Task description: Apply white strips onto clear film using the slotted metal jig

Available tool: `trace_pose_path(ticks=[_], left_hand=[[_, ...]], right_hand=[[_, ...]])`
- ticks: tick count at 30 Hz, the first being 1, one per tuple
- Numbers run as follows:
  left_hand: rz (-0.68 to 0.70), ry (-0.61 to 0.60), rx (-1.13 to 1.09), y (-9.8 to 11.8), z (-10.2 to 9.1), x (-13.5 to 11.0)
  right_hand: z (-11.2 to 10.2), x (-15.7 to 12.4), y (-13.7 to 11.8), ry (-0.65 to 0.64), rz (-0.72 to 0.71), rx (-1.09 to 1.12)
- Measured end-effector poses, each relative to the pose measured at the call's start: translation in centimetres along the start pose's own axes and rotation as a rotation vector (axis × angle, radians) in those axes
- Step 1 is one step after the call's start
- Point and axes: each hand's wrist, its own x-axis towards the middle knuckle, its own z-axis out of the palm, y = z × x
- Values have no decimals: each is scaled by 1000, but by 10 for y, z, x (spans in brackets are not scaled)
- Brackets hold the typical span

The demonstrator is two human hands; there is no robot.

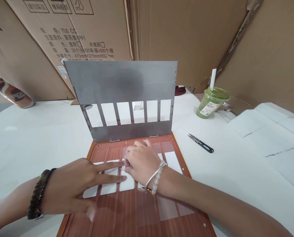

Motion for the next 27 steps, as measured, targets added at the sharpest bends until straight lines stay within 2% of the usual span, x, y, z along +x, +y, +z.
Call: trace_pose_path(ticks=[5, 9, 13, 17, 23, 27], left_hand=[[-47, 29, 96, 9, 4, 1], [-87, 62, 152, 14, 8, 1], [-152, 50, 191, 18, 10, 1], [-162, 9, 184, 19, 10, 1], [-176, -20, 176, 20, 9, 2], [-158, 17, 221, 20, 10, 1]], right_hand=[[-5, 2, -1, -29, 28, -31], [-13, 5, 2, -16, 89, -168], [-13, 6, 7, -53, 59, -257], [-9, 6, 5, -20, 55, -161], [-12, 7, 0, 25, 157, 91], [-13, 4, -1, -22, 100, 20]])
